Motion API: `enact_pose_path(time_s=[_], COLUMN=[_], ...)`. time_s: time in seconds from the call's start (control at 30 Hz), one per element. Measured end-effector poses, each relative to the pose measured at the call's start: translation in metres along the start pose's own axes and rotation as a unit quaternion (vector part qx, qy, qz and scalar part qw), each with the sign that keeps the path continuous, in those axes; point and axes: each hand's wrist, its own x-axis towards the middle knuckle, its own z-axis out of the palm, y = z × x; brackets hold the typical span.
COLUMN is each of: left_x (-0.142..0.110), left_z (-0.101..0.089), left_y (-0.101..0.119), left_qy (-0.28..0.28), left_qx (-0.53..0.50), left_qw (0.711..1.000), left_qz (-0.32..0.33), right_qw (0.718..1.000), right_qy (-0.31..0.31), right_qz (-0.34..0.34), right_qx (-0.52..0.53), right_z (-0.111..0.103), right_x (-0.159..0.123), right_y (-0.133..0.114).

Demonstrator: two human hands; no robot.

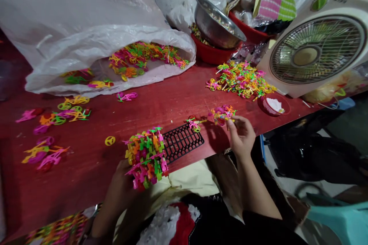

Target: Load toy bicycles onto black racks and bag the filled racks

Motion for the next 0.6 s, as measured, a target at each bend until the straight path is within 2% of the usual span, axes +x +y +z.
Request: enact_pose_path(time_s=[0.1,0.17,0.23,0.3,0.37,0.4,0.5,0.6], left_x=[0.0,0.0,0.0,0.001,0.002,0.003,0.004,0.002], left_z=[0.0,0.0,-0.001,-0.001,-0.002,-0.003,-0.003,-0.002], left_y=[-0.001,-0.001,0.0,0.002,0.005,0.006,0.007,0.002], left_qy=[-0.005,-0.007,-0.013,-0.021,-0.024,-0.026,-0.025,-0.018], left_qx=[-0.001,-0.004,-0.012,-0.015,-0.011,-0.009,-0.013,-0.014], left_qw=[1.0,1.0,1.0,1.0,1.0,0.999,1.0,1.0], left_qz=[0.007,0.005,-0.002,-0.008,-0.016,-0.016,-0.005,0.011], right_qw=[0.993,0.986,0.988,0.996,0.996,0.987,0.936,0.903], right_qy=[0.047,0.042,0.035,0.015,-0.042,-0.08,-0.169,-0.209], right_qz=[0.075,0.107,0.107,0.078,0.034,0.009,-0.043,-0.058], right_qx=[0.081,0.117,0.102,0.034,-0.076,-0.14,-0.306,-0.369], right_z=[-0.003,-0.003,-0.004,-0.006,-0.009,-0.011,-0.016,-0.015], right_x=[0.01,0.016,0.019,0.02,0.021,0.021,0.026,0.029], right_y=[0.012,0.02,0.028,0.034,0.039,0.041,0.046,0.049])
